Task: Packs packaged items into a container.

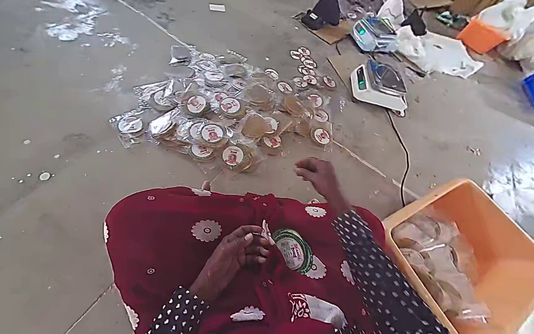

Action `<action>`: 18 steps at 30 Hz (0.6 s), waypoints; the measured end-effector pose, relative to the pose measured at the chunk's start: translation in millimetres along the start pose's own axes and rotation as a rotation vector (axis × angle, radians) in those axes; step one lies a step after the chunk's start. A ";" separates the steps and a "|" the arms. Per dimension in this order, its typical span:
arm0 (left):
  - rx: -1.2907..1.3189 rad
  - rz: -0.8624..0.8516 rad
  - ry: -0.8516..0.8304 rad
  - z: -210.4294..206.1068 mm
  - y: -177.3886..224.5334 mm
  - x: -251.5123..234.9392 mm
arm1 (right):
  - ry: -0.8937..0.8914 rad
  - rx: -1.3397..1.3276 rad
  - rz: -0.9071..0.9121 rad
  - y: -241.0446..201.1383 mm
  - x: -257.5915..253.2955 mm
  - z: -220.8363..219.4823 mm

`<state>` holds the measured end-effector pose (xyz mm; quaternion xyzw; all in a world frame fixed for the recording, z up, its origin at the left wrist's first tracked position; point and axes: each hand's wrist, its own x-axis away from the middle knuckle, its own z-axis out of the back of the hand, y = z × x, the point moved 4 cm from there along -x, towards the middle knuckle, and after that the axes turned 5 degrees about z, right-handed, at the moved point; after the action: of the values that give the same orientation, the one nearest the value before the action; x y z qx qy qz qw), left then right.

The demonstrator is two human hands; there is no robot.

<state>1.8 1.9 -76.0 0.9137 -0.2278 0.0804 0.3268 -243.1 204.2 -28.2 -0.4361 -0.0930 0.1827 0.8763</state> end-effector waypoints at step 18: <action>-0.017 0.098 -0.047 -6.5 7.2 -16.7 | 0.075 0.046 -0.377 41.7 -143.2 -151.1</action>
<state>-16.2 7.2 -71.9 0.9002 -0.2806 0.0730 0.3250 -335.6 59.5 -153.0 -0.3973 -0.1359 0.0011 0.9076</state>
